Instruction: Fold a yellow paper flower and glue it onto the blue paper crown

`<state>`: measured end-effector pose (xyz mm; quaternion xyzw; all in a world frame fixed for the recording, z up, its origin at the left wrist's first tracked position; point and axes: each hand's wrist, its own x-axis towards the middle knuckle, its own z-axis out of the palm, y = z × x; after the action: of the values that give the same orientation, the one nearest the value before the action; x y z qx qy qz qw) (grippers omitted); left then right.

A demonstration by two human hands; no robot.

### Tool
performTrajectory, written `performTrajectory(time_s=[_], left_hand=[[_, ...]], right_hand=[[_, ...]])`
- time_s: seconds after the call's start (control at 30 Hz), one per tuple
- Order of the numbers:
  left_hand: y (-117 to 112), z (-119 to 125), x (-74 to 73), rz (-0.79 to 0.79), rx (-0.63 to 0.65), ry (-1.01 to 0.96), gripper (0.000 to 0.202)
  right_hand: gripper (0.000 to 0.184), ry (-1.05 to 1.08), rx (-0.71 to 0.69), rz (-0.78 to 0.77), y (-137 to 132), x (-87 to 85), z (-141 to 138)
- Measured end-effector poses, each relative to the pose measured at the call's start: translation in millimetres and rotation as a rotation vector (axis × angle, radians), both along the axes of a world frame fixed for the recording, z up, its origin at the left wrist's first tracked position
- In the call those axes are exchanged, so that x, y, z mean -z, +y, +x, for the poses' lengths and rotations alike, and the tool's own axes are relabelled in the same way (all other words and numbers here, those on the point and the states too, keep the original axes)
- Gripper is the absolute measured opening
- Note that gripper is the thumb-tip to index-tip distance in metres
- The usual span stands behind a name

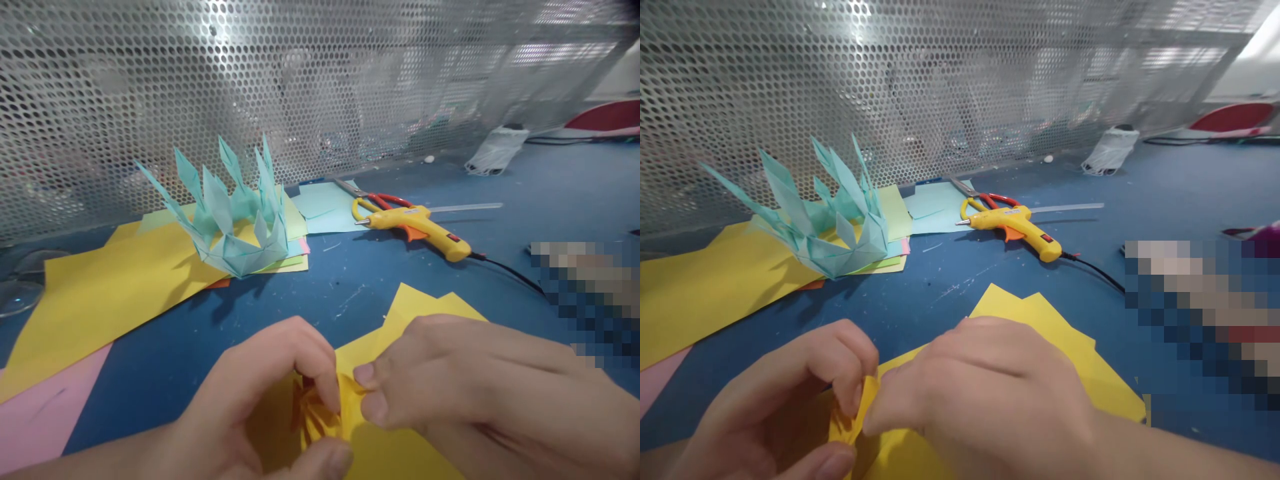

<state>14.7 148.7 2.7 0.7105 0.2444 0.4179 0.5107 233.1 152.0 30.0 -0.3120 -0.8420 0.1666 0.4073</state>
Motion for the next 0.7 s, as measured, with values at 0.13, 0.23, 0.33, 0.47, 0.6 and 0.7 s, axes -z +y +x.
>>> performTrajectory(time_s=[0.13,0.23,0.33,0.47,0.6,0.7], left_hand=[[-5,0,-4.0,-0.053,-0.029,0.021,0.014],[-7,2,-6.0,-0.104,-0.01,0.03,0.009],[-8,3,-5.2,-0.07,0.007,0.03,0.009],[-5,3,-2.9,-0.106,0.074,-0.013,0.014],[1,2,-0.9,-0.198,0.195,-0.02,0.019],[-1,1,1.5,-0.3,0.148,-0.026,0.015]], right_hand=[[0.013,-0.009,-0.016,-0.015,-4,3.8,3],[0.011,0.028,-0.058,-0.023,-7,8.4,5],[0.015,0.062,-0.127,-0.013,-7,10.7,6],[0.016,-0.03,-0.163,0.019,-5,16.0,7],[0.013,-0.033,-0.162,0.059,-5,27.0,10],[0.024,-0.072,-0.211,0.053,-7,28.0,13]])
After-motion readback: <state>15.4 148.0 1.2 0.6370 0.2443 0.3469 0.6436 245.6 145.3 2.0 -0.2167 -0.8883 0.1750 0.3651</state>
